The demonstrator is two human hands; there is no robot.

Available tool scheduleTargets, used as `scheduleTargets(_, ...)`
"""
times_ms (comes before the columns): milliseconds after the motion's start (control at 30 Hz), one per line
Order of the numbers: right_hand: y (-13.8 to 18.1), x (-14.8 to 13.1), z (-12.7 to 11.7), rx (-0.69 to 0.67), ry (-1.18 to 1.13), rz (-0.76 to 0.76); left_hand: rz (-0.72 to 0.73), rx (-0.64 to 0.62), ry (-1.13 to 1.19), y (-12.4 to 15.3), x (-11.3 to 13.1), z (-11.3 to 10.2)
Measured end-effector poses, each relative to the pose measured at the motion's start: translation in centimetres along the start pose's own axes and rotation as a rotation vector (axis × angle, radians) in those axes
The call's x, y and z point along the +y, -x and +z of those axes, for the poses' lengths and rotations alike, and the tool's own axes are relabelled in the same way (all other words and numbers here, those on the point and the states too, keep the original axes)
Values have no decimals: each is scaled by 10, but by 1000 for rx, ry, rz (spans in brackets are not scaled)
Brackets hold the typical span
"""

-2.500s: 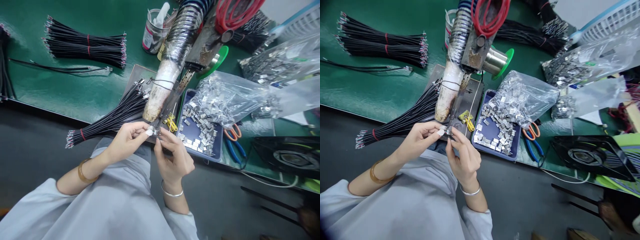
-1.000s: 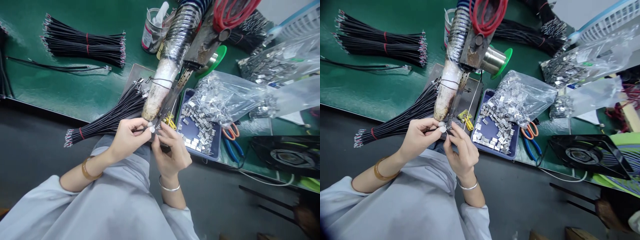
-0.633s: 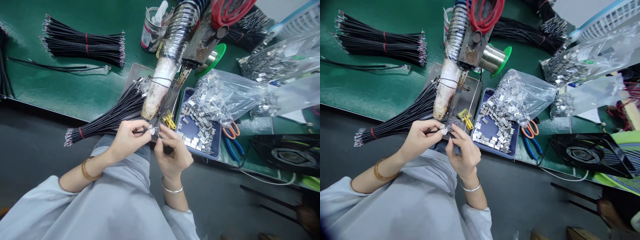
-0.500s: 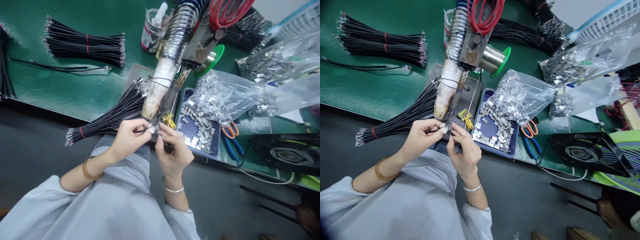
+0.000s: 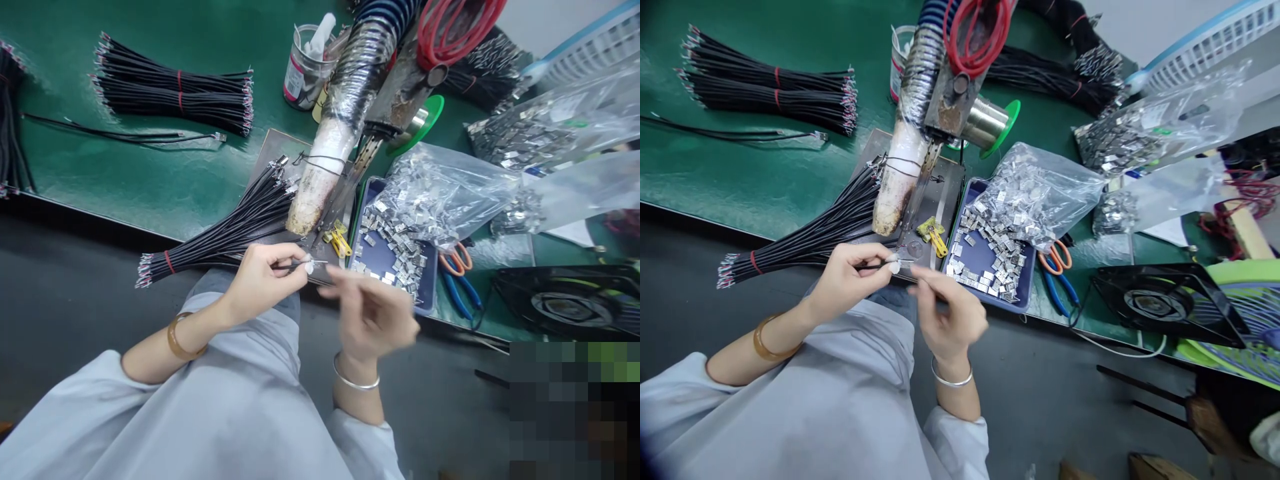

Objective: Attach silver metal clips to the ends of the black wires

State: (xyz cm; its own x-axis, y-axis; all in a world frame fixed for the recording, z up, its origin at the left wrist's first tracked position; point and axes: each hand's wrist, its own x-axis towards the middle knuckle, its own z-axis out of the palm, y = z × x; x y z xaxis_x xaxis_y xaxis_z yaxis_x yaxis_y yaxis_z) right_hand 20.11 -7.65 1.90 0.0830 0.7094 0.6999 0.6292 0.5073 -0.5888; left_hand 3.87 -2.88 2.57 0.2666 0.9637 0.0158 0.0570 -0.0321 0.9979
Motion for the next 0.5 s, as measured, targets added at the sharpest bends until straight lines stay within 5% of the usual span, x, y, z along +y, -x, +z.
scheduleTargets(100, -6, -1, -12, 351, 2, -130, 98, -104, -106, 8, -5, -1)
scheduleTargets(167, -12, -1, -20, 465, 73, -78, 139, -150, -146, 15, -9, -3)
scheduleTargets(333, -28, 27, -36, -5, 384, 337, 287, -5, -192, 16, -19, -12)
scheduleTargets(500, -50, 72, -35, -264, 475, 398, 600, 137, -812, -9, -24, -15)
